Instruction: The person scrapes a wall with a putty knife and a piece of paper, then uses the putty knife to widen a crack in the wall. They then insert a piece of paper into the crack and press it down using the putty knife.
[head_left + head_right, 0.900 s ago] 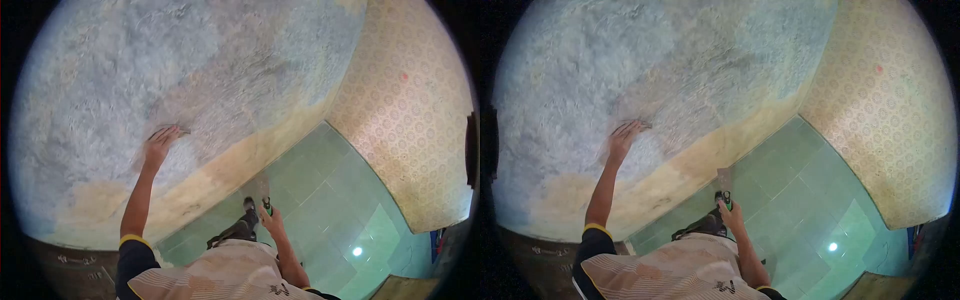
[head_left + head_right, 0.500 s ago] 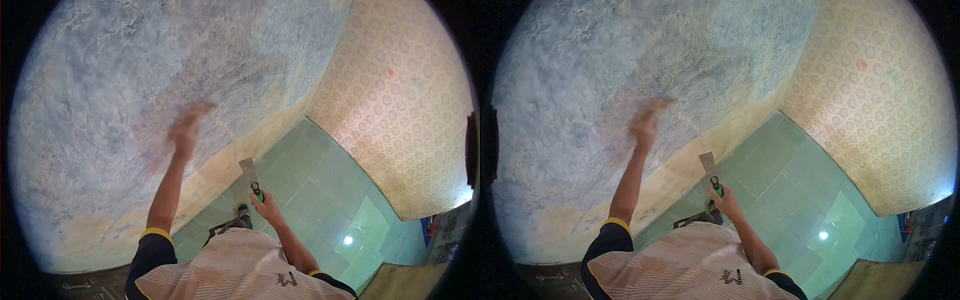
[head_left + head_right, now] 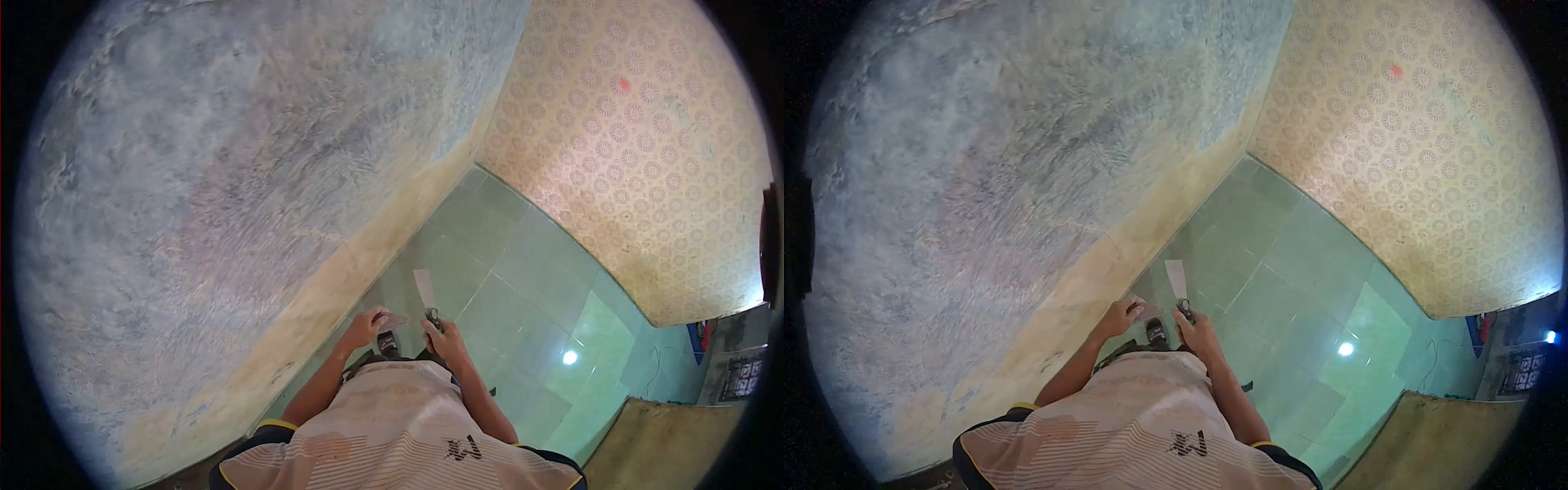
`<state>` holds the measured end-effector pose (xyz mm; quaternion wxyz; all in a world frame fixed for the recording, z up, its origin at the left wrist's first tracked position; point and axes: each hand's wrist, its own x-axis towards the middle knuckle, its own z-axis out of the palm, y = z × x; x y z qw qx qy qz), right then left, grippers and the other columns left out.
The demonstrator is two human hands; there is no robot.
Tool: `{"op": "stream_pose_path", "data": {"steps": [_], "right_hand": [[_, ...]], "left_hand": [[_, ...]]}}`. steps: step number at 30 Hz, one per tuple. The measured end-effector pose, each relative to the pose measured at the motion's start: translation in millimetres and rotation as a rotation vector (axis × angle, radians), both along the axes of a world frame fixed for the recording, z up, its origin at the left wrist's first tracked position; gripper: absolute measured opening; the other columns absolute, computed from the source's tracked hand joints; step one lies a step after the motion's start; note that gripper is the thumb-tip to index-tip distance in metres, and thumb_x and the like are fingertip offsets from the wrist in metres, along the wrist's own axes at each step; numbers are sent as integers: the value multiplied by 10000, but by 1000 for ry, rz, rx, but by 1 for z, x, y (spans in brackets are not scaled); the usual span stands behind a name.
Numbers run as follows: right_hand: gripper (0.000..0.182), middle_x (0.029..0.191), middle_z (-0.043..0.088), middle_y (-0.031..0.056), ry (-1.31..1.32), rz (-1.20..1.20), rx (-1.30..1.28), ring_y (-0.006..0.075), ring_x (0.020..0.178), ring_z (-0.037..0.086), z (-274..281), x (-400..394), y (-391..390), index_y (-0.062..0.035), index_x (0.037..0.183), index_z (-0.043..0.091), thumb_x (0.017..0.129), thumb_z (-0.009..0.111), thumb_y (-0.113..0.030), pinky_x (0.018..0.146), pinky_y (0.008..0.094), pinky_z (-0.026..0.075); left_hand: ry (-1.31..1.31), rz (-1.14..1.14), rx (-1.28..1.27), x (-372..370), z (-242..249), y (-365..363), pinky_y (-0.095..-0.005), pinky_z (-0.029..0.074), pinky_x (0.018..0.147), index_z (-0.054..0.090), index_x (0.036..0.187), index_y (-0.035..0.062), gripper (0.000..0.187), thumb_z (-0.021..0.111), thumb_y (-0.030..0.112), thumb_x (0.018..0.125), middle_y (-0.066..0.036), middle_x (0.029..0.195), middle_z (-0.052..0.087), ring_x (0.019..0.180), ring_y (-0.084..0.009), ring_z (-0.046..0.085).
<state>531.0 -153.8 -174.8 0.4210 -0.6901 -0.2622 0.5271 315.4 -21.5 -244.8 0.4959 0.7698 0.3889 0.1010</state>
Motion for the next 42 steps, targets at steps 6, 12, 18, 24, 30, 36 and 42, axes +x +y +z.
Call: {"op": "stream_pose_path", "data": {"steps": [6, 12, 18, 24, 30, 36, 42], "right_hand": [[286, 642, 529, -20, -85, 113, 237, 77, 527, 470, -30, 42, 45, -36, 883, 614, 1006, 633, -293, 496, 263, 382], [299, 655, 538, -21, -279, 201, 411, 81, 547, 486, -29, 133, 69, -30, 957, 638, 998, 647, -326, 511, 272, 401], [379, 822, 670, 208, -85, 297, 123, 368, 739, 650, 19, 253, 92, 6, 1041, 659, 983, 651, -368, 704, 433, 504], [368, 945, 686, 248, -249, 107, 479, 491, 975, 644, 15, 290, 123, -5, 1176, 555, 965, 677, -281, 832, 486, 512], [439, 1005, 682, 243, -331, 211, 638, 420, 981, 681, 34, 289, 173, 5, 1296, 519, 941, 669, -205, 837, 435, 528], [466, 940, 707, 207, -368, 258, 807, 387, 847, 710, 118, 300, 241, -39, 1372, 543, 946, 668, -179, 748, 421, 547], [473, 982, 716, 179, -549, 247, 1141, 363, 806, 716, 227, 321, 310, -99, 1370, 586, 914, 704, -131, 707, 409, 566]], "left_hand": [[18, 185, -9, 36, -21, -7, -412, 512, 801, 623, 1153, -2, 297, 640, 234, 973, -201, 1002, 692, 891, -315, 683], [132, 478, -68, 118, 4, 18, -371, 503, 788, 617, 1115, 18, 303, 650, 285, 978, -87, 966, 679, 848, -186, 635], [-107, 638, -45, 213, 2, 13, -311, 489, 755, 682, 1042, 25, 313, 620, 329, 1008, -28, 892, 649, 826, -131, 592], [-214, 703, -193, 298, 50, 11, -281, 403, 660, 695, 1041, 42, 299, 566, 312, 1047, 43, 771, 487, 719, -83, 460], [-436, 763, 179, 327, 100, 75, -261, 420, 690, 645, 1128, 39, 191, 581, 198, 1043, 31, 848, 540, 729, -86, 460], [-464, 640, 530, 339, 193, 146, -257, 460, 739, 614, 1255, 50, 248, 544, 73, 1019, -3, 834, 559, 774, -98, 505], [-430, 319, 1108, 344, 294, 225, -297, 482, 707, 580, 1390, 85, 532, 601, -79, 885, -87, 948, 574, 758, -191, 577]]}}
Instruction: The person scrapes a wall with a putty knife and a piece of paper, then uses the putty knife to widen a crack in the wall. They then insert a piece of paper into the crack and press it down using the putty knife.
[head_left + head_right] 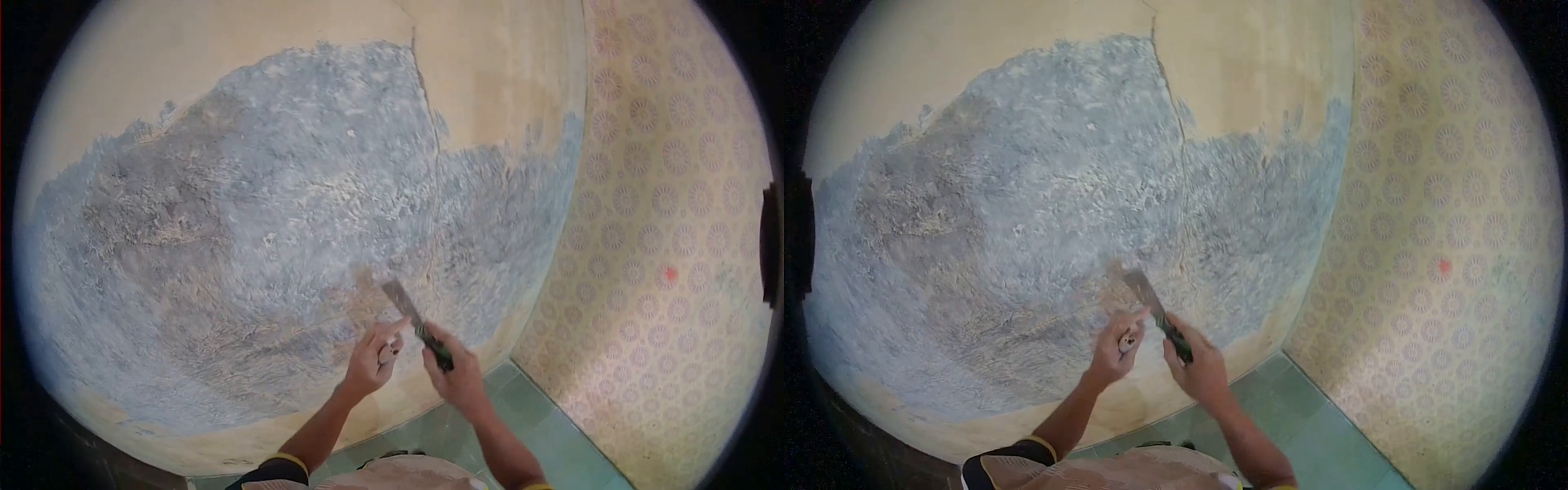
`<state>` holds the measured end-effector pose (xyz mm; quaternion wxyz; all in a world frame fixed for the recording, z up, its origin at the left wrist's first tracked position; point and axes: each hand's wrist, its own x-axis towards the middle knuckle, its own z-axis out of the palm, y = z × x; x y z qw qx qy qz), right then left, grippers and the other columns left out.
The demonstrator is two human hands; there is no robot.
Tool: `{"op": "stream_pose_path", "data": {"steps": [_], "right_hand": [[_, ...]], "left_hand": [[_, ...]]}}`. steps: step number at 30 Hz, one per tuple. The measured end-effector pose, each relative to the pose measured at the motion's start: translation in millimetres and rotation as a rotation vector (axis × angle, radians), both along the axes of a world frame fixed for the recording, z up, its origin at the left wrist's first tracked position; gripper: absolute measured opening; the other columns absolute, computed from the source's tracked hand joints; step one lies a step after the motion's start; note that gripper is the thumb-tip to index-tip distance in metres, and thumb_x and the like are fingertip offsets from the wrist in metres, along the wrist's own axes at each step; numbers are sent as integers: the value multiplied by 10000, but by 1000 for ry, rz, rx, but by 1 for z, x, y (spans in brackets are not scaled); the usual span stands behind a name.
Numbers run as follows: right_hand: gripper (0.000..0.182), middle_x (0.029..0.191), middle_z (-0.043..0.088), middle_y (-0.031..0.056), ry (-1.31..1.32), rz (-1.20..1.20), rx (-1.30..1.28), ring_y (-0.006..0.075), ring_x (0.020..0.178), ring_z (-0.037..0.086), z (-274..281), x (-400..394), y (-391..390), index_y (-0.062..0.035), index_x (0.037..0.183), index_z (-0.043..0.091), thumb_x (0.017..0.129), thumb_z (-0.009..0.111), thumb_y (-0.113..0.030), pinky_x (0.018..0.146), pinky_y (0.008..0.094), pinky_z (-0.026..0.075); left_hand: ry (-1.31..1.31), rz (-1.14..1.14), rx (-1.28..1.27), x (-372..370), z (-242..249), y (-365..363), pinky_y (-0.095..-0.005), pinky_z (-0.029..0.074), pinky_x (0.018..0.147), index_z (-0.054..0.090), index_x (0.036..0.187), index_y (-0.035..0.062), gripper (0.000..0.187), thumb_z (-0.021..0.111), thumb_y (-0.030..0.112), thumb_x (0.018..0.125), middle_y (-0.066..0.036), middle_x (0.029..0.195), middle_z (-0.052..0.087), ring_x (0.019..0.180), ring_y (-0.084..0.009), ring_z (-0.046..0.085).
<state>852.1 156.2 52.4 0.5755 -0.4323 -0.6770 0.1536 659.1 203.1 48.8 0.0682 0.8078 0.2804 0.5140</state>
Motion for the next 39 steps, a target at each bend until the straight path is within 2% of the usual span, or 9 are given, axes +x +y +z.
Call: {"op": "stream_pose_path", "data": {"steps": [4, 6, 10, 16, 18, 25, 28, 30, 39], "right_hand": [[517, 971, 688, 163, -170, 5, 325, 329, 778, 707, 100, 3, 46, -126, 1401, 577, 901, 703, -103, 642, 387, 564], [543, 973, 674, 165, -236, -6, 481, 331, 744, 696, 143, -1, 58, -139, 1437, 539, 915, 680, -93, 605, 392, 554], [545, 958, 648, 166, -289, 26, 620, 335, 700, 675, 202, -12, 80, -132, 1455, 508, 932, 658, -100, 586, 398, 547], [510, 949, 629, 181, -446, -173, 740, 340, 673, 668, 284, -22, 101, -82, 1435, 518, 946, 638, -163, 603, 420, 564], [645, 1006, 647, 173, -517, -187, 560, 393, 910, 671, 298, -27, 107, -126, 1456, 524, 836, 692, -58, 786, 463, 554], [641, 1058, 663, 177, -489, -191, 565, 391, 951, 671, 307, -36, 123, -124, 1459, 525, 843, 701, -117, 810, 460, 559], [473, 895, 681, 215, -467, -196, 706, 391, 784, 702, 306, -30, 124, -50, 1353, 605, 899, 663, -171, 684, 466, 572], [572, 1086, 693, 212, -429, -85, 526, 427, 985, 649, 316, -27, 126, -114, 1410, 577, 851, 697, -141, 873, 464, 540], [546, 1028, 702, 233, -350, -90, 548, 431, 971, 653, 328, -37, 125, -94, 1394, 592, 858, 685, -132, 896, 470, 525]], "left_hand": [[-10, 96, 199, 0, 97, 15, -336, 501, 821, 639, 1320, 93, 583, 644, -117, 776, -121, 1140, 532, 941, -240, 582], [7, 211, 503, 0, 144, 22, -370, 506, 811, 625, 1354, 93, 587, 609, -108, 803, -148, 1223, 590, 1023, -289, 608], [226, 395, 636, -12, 216, 26, -442, 432, 999, 547, 1433, 70, 638, 666, -16, 812, -115, 1483, 514, 1313, -320, 531], [395, 714, 843, -10, 284, 51, -468, 378, 1130, 443, 1505, 64, 727, 671, 13, 816, -90, 1566, 444, 1460, -285, 399], [392, 700, 811, -13, 295, 65, -473, 350, 1163, 442, 1503, 60, 731, 673, 10, 811, -88, 1571, 437, 1470, -282, 383], [280, 656, 741, -11, 306, 89, -458, 319, 1213, 418, 1517, 82, 760, 659, -16, 803, -78, 1571, 438, 1477, -299, 367], [303, 711, 757, -4, 299, 87, -461, 329, 1206, 448, 1491, 84, 720, 685, 12, 814, -83, 1548, 465, 1463, -299, 389], [287, 726, 786, -3, 309, 89, -460, 334, 1203, 467, 1475, 90, 698, 693, 26, 818, -82, 1535, 479, 1455, -296, 402], [351, 872, 920, -14, 332, 101, -433, 384, 1147, 556, 1395, 131, 574, 696, 63, 842, -37, 1450, 569, 1386, -238, 493]]}}
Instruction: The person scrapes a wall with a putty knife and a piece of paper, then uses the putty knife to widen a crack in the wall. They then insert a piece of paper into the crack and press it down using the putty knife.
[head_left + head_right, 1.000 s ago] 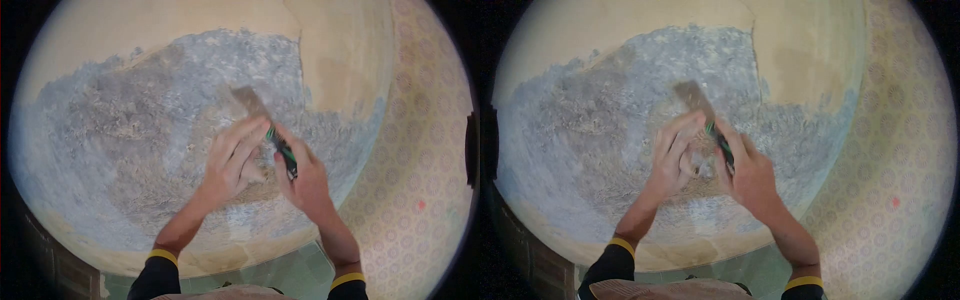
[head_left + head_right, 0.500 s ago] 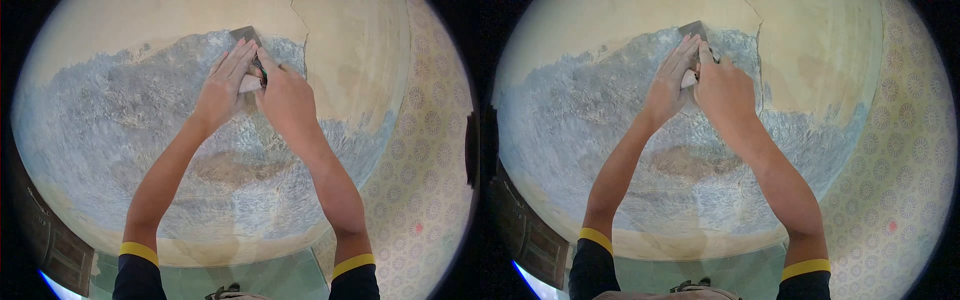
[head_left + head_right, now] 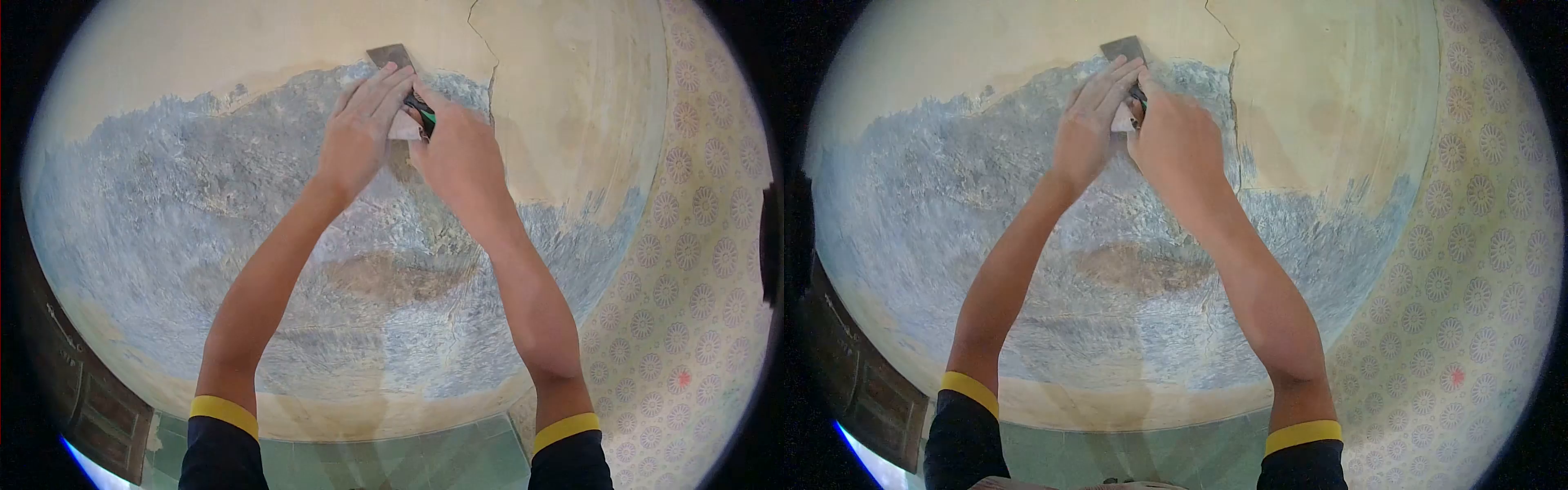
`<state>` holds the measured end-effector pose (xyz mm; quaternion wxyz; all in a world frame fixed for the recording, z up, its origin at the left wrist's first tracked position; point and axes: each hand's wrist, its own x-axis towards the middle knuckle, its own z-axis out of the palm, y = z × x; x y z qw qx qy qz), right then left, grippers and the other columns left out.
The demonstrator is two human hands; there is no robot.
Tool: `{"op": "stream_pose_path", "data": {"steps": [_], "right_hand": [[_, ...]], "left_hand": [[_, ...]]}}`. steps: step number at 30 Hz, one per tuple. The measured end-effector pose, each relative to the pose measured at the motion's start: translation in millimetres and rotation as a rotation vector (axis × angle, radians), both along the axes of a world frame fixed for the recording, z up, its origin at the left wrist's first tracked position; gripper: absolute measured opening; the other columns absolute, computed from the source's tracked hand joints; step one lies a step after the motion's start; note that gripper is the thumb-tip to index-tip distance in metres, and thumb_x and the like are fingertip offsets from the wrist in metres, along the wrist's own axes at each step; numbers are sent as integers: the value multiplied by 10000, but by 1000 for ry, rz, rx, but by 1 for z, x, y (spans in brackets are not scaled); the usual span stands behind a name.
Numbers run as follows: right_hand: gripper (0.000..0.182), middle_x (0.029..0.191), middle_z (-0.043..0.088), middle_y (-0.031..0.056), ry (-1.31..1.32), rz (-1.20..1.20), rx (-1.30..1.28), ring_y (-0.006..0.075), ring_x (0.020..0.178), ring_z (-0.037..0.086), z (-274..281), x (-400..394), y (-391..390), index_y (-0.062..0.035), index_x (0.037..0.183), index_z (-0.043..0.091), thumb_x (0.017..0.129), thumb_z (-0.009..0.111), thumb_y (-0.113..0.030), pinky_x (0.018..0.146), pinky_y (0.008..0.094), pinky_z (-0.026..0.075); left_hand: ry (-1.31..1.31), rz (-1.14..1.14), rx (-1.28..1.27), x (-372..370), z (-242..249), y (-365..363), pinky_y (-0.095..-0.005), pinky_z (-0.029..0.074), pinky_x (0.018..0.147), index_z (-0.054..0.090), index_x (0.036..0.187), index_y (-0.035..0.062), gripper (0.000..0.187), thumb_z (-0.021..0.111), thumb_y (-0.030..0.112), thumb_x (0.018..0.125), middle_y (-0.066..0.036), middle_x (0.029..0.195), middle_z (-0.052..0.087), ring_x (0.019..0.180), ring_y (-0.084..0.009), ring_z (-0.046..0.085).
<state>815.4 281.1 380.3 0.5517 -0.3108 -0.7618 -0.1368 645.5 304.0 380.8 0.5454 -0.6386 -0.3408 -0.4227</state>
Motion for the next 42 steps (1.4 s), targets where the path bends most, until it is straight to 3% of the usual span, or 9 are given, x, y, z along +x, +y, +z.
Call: {"op": "stream_pose_path", "data": {"steps": [2, 4, 13, 15, 19, 21, 28, 30, 42], "right_hand": [[539, 1027, 700, 240, 10, 14, -9, 434, 975, 654, 0, 1, -2, -86, 1388, 594, 858, 683, -126, 894, 475, 524], [532, 1025, 699, 247, 11, 32, -20, 436, 980, 655, -3, 0, -3, -79, 1383, 597, 859, 680, -121, 893, 479, 522], [405, 1054, 684, 273, -16, -18, 27, 461, 982, 640, 15, -4, -15, -63, 1333, 627, 943, 623, -174, 863, 503, 520], [249, 846, 712, 228, -23, -23, 121, 449, 829, 680, 2, -5, -9, -38, 1142, 675, 965, 596, -194, 763, 531, 544], [274, 830, 710, 225, 19, -13, 93, 452, 799, 679, 7, 0, -9, -31, 1173, 668, 966, 594, -194, 758, 531, 546], [388, 922, 687, 281, 18, 50, 3, 479, 920, 641, 5, 4, -21, -59, 1321, 636, 955, 617, -188, 836, 481, 524], [391, 993, 686, 283, 67, 44, 145, 464, 933, 645, 9, -4, -11, -44, 1309, 637, 942, 623, -179, 857, 476, 524], [421, 1053, 686, 275, -22, 2, -35, 456, 970, 645, 8, 3, -29, -44, 1330, 619, 927, 629, -165, 879, 476, 521], [411, 1127, 686, 258, 28, 15, 44, 448, 1041, 641, 3, -10, -10, -37, 1318, 632, 917, 630, -126, 911, 452, 526]], "left_hand": [[12, 6, 32, -1, 4, 0, -426, 391, 1132, 564, 1389, 134, 562, 694, 66, 846, -30, 1439, 580, 1375, -232, 504], [40, -37, -18, -3, -3, -5, -424, 371, 1145, 563, 1389, 121, 488, 562, 91, 903, -39, 1409, 597, 1379, -201, 495], [42, -52, 102, -11, 11, 8, -409, 388, 1090, 608, 1316, 145, 434, 584, 77, 888, 0, 1362, 626, 1310, -164, 550], [41, -57, 89, -14, 7, 6, -407, 393, 1076, 614, 1306, 144, 423, 585, 80, 889, 3, 1350, 632, 1295, -162, 559], [49, -95, 132, -6, 15, 5, -406, 400, 1037, 624, 1291, 152, 405, 590, 96, 891, 6, 1329, 642, 1278, -157, 571], [44, -86, 110, -8, 3, 7, -409, 398, 1032, 625, 1290, 160, 402, 592, 109, 892, 11, 1329, 642, 1281, -152, 570], [14, -31, 162, -10, 19, 16, -429, 381, 1032, 626, 1295, 192, 398, 590, 141, 901, 40, 1335, 645, 1292, -130, 566], [7, -50, 117, -10, 4, 9, -433, 370, 1040, 617, 1310, 196, 414, 591, 139, 901, 50, 1339, 642, 1301, -124, 558], [-11, -29, 117, -15, 6, 12, -453, 334, 1063, 608, 1345, 192, 460, 607, 135, 889, 50, 1367, 626, 1326, -121, 531]]}}
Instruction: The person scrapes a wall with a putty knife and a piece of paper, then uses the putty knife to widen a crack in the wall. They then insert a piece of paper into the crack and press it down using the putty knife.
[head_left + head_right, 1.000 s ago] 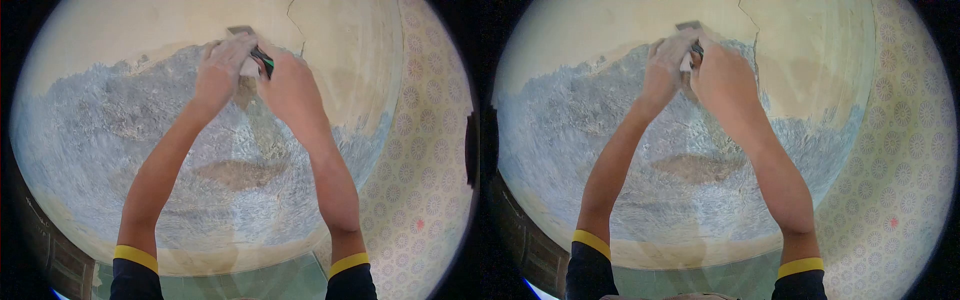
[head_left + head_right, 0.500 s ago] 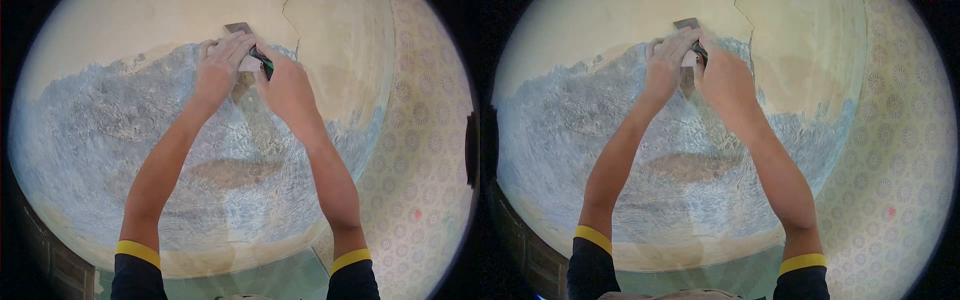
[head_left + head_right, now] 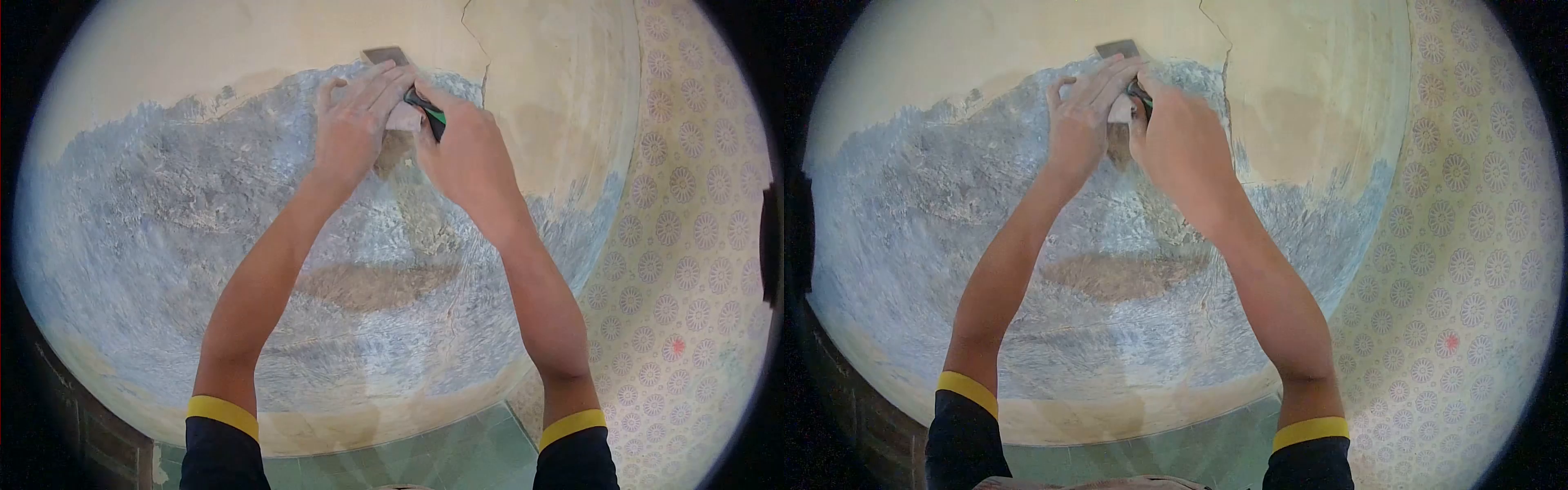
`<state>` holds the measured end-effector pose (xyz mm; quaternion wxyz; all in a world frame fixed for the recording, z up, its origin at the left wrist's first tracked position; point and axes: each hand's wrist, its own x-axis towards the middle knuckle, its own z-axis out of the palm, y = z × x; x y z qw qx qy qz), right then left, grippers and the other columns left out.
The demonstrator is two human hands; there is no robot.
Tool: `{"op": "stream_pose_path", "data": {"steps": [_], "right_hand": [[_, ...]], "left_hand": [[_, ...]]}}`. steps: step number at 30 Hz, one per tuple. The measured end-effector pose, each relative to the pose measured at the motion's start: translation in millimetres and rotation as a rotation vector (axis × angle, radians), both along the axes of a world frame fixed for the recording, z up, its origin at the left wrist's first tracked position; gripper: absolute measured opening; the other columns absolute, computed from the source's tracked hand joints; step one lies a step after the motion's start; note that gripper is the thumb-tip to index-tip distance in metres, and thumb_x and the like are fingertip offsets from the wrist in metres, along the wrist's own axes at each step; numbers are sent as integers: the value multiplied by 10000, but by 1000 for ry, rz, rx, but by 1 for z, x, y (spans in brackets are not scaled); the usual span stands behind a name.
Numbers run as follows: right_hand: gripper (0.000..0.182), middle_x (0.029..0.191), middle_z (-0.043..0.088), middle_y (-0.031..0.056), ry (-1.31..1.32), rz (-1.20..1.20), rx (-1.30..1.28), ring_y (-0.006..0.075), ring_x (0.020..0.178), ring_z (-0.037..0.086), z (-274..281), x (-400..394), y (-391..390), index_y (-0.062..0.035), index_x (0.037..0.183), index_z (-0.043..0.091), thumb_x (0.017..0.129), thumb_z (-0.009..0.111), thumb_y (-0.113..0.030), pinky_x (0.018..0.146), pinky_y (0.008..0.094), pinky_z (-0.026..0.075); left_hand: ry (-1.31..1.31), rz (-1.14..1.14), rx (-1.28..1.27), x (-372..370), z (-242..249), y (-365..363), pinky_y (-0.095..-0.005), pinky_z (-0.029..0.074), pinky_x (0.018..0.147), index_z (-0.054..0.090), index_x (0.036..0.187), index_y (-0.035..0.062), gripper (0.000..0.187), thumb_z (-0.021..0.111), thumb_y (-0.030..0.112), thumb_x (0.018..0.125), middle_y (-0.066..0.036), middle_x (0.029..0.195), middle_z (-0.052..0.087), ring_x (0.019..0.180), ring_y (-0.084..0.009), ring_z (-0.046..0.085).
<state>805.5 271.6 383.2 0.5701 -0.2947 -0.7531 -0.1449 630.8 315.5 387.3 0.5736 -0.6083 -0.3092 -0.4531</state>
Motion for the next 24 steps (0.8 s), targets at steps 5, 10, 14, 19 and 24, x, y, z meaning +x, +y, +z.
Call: {"op": "stream_pose_path", "data": {"steps": [5, 10, 14, 19, 24], "right_hand": [[386, 1039, 692, 262, -17, 62, 16, 449, 972, 655, -7, 9, -7, -11, 1296, 633, 930, 617, -133, 866, 477, 532], [435, 1102, 687, 267, 0, 5, 23, 453, 1012, 642, -2, 1, 3, -31, 1318, 633, 893, 637, -123, 909, 462, 523], [430, 1088, 688, 274, -15, 3, -13, 455, 1008, 643, -3, -1, -10, -22, 1317, 631, 899, 625, -127, 905, 463, 524], [439, 1077, 682, 286, 41, 48, 44, 458, 1008, 642, 5, 0, 4, -15, 1326, 622, 900, 619, -119, 899, 455, 524], [451, 1067, 680, 292, -43, -19, -44, 459, 988, 651, -8, 2, -8, -32, 1342, 615, 898, 613, -111, 867, 438, 530]], "left_hand": [[1, 24, -5, 2, -7, -5, -453, 337, 1060, 604, 1352, 188, 477, 612, 129, 878, 36, 1393, 608, 1337, -123, 521], [10, 28, 8, 1, 1, -1, -454, 349, 1049, 597, 1360, 182, 491, 603, 118, 874, 30, 1400, 606, 1335, -128, 523], [4, -18, -4, -4, -6, 0, -456, 347, 1050, 602, 1355, 183, 476, 596, 120, 884, 27, 1381, 620, 1324, -131, 536], [1, -15, 48, 1, 8, 6, -453, 346, 1057, 623, 1330, 186, 434, 590, 131, 900, 24, 1329, 654, 1297, -139, 561], [2, -34, -36, -2, -13, -2, -448, 363, 1050, 610, 1347, 197, 455, 605, 139, 896, 31, 1361, 632, 1308, -129, 548]]}}
